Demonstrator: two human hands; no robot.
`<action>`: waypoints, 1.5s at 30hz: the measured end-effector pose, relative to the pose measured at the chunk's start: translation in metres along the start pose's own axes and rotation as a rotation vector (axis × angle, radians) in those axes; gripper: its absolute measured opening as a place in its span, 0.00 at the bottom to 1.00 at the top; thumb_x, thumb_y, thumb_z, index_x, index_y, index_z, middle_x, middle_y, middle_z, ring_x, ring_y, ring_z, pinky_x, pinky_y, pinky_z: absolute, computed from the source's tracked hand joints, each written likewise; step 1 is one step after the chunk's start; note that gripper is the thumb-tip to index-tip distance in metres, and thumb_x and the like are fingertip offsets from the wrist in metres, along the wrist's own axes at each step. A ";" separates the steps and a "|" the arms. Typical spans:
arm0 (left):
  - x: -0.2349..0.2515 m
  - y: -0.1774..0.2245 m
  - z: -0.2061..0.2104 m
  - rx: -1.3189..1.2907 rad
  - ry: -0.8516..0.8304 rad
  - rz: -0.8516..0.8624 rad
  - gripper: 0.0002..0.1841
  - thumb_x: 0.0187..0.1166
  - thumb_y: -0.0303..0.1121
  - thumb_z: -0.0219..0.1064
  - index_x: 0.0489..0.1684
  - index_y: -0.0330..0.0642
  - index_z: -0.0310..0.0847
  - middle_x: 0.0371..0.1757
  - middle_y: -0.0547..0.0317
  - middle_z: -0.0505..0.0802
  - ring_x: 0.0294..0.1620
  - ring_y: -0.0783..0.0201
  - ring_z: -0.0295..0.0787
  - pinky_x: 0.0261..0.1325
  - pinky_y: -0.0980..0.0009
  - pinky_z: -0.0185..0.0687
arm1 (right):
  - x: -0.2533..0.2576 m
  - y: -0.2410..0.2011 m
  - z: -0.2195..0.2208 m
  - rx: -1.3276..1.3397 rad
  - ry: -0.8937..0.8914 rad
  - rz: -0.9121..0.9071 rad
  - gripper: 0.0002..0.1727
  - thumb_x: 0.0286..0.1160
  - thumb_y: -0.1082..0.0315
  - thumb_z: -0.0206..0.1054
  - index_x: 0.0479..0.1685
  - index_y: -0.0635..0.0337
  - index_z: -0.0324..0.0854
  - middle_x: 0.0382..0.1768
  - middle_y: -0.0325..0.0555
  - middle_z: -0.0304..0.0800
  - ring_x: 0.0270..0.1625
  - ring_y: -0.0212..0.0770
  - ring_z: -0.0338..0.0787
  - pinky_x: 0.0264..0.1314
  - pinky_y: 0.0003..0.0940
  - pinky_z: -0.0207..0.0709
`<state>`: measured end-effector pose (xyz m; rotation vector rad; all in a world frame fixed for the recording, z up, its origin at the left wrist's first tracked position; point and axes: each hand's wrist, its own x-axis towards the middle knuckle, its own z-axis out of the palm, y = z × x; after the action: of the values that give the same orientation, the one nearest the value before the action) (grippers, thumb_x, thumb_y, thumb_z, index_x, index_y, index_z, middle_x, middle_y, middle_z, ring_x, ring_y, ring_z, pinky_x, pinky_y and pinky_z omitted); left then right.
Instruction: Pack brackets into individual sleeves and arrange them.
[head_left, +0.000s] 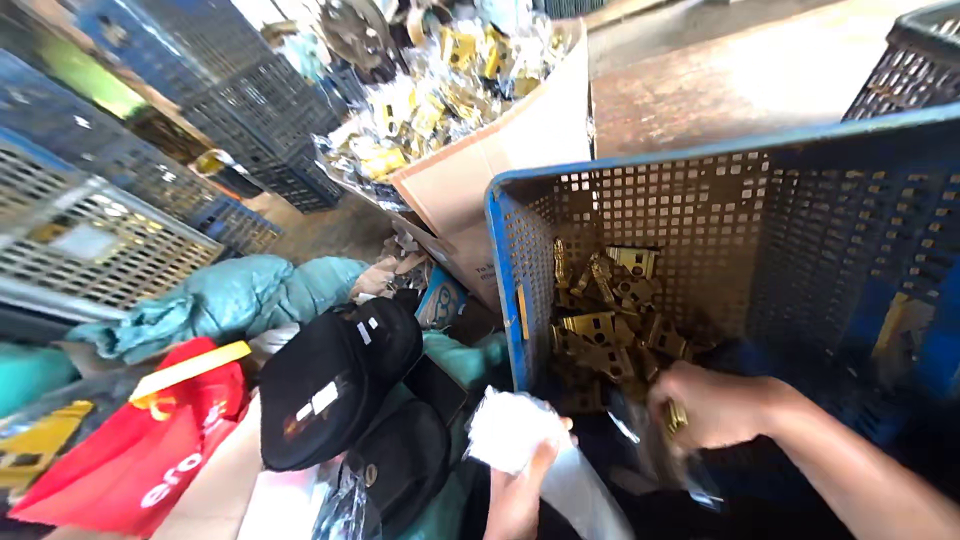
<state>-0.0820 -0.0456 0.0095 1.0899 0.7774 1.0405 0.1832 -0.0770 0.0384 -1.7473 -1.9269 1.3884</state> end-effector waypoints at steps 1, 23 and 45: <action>-0.001 0.004 -0.004 -0.022 0.025 -0.035 0.20 0.68 0.16 0.61 0.61 0.31 0.75 0.43 0.55 0.98 0.44 0.60 0.97 0.54 0.62 0.93 | -0.005 -0.004 -0.013 -0.031 -0.075 -0.077 0.18 0.62 0.72 0.83 0.52 0.68 0.90 0.46 0.64 0.92 0.50 0.59 0.90 0.59 0.59 0.79; 0.014 -0.045 0.036 0.660 -0.131 0.372 0.40 0.41 0.35 0.90 0.53 0.13 0.79 0.47 0.38 0.94 0.53 0.67 0.91 0.66 0.73 0.82 | 0.018 0.012 0.067 0.870 0.270 -0.237 0.04 0.75 0.76 0.67 0.42 0.61 0.85 0.31 0.28 0.91 0.34 0.21 0.89 0.43 0.22 0.86; -0.034 -0.024 -0.010 0.432 -0.336 0.095 0.14 0.65 0.35 0.82 0.45 0.43 0.89 0.42 0.75 0.95 0.46 0.86 0.88 0.54 0.82 0.86 | 0.008 -0.004 0.125 0.671 0.452 -0.526 0.22 0.59 0.65 0.81 0.12 0.58 0.70 0.15 0.29 0.74 0.22 0.12 0.69 0.24 0.09 0.59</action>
<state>-0.0955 -0.0767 -0.0157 1.6364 0.6955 0.7518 0.0932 -0.1318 -0.0302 -1.0208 -1.3173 1.1253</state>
